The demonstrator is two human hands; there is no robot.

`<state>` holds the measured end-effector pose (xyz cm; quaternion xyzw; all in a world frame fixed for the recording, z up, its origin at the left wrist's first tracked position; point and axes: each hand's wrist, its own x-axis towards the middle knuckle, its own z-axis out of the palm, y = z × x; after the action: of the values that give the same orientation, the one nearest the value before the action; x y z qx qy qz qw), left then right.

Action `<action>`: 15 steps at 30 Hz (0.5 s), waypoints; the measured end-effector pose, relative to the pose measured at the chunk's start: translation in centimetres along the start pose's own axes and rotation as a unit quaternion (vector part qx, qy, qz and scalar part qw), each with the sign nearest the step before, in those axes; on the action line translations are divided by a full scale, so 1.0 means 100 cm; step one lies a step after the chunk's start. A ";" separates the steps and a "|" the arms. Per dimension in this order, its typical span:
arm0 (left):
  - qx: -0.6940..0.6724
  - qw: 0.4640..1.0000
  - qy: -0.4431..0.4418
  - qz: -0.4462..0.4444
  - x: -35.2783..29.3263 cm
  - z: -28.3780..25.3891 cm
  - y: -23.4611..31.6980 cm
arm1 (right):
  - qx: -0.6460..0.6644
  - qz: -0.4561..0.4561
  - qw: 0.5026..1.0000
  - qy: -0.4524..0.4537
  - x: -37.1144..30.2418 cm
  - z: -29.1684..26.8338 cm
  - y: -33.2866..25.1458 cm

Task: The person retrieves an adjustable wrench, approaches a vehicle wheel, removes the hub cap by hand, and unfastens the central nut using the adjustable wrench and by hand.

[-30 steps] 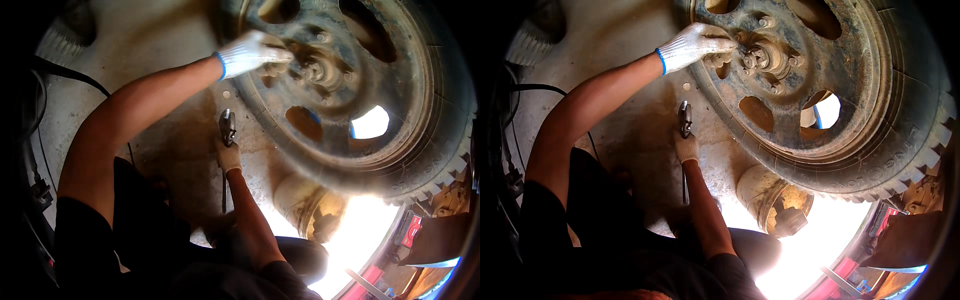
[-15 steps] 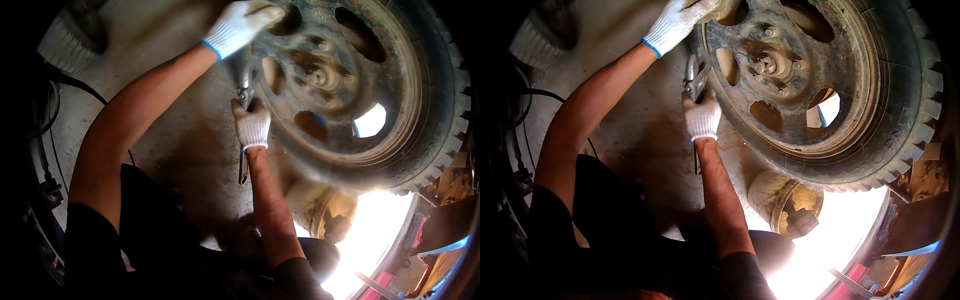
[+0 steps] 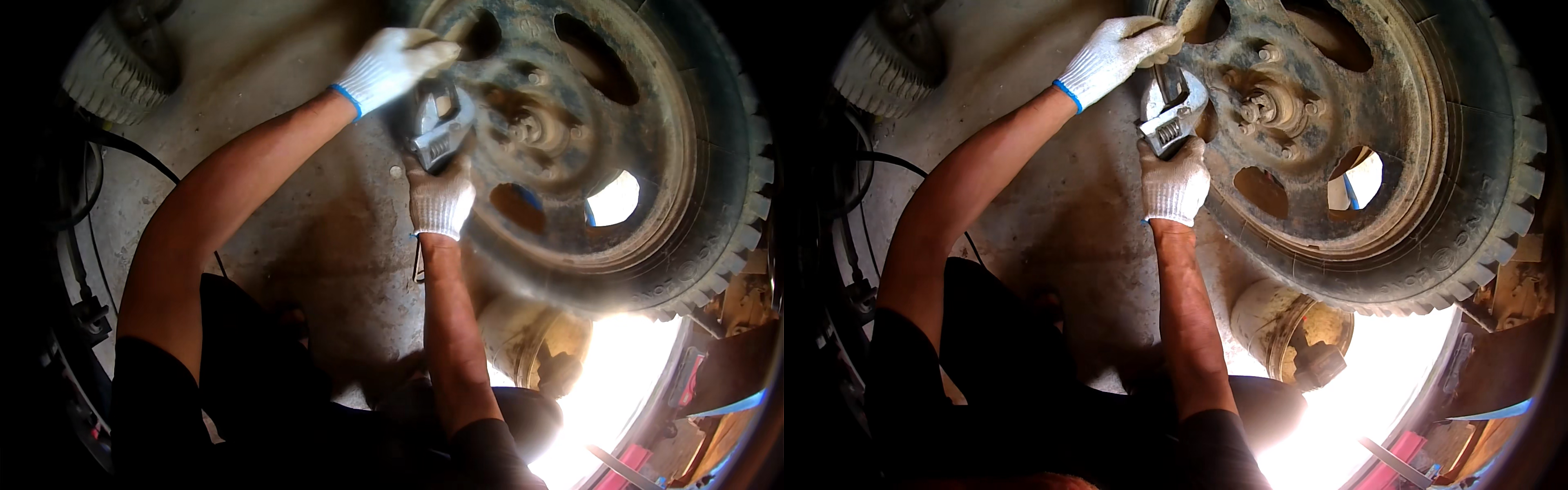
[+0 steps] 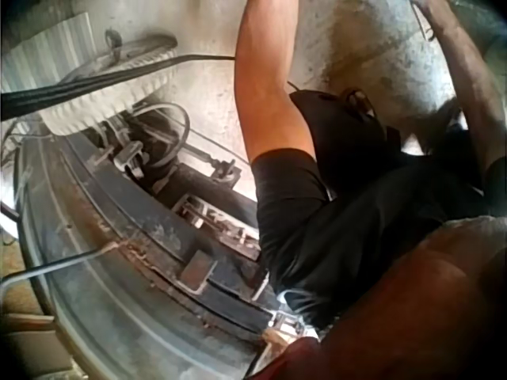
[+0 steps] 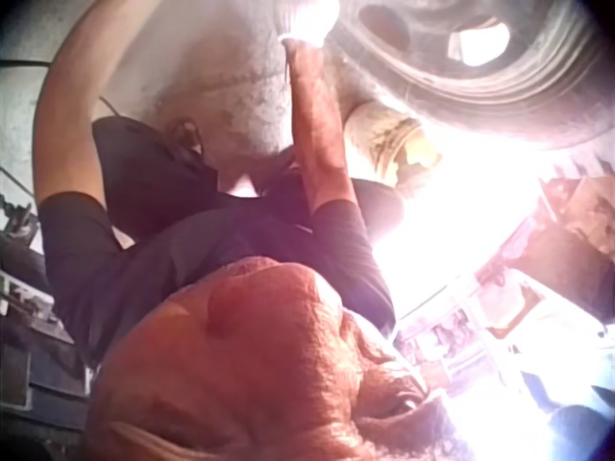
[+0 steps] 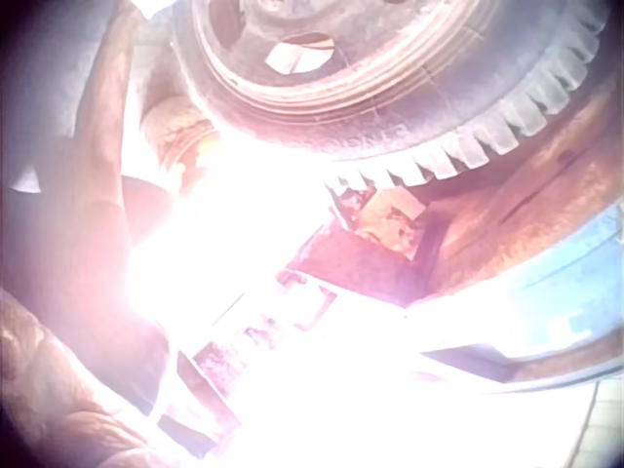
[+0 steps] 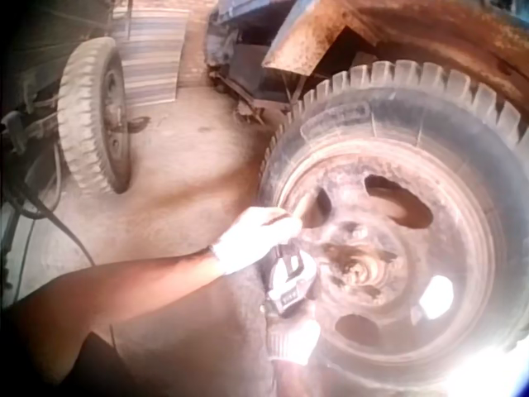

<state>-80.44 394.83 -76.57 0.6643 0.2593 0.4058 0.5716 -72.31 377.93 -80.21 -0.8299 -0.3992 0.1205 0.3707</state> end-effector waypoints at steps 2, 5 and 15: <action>0.070 0.995 -0.039 -0.060 -0.002 0.003 0.004 | 0.002 -0.005 1.000 -0.001 -0.001 -0.003 -0.002; 0.187 0.975 -0.108 -0.060 -0.006 0.007 0.007 | -0.035 -0.006 0.999 -0.004 -0.003 -0.006 -0.006; 0.043 0.991 -0.033 -0.123 -0.008 0.003 -0.033 | 0.076 -0.048 0.991 -0.099 0.018 -0.004 0.015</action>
<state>-80.19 394.74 -80.00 0.6646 0.3372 0.2983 0.5963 -70.04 378.44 -80.84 -0.7631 -0.4630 0.2140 0.3970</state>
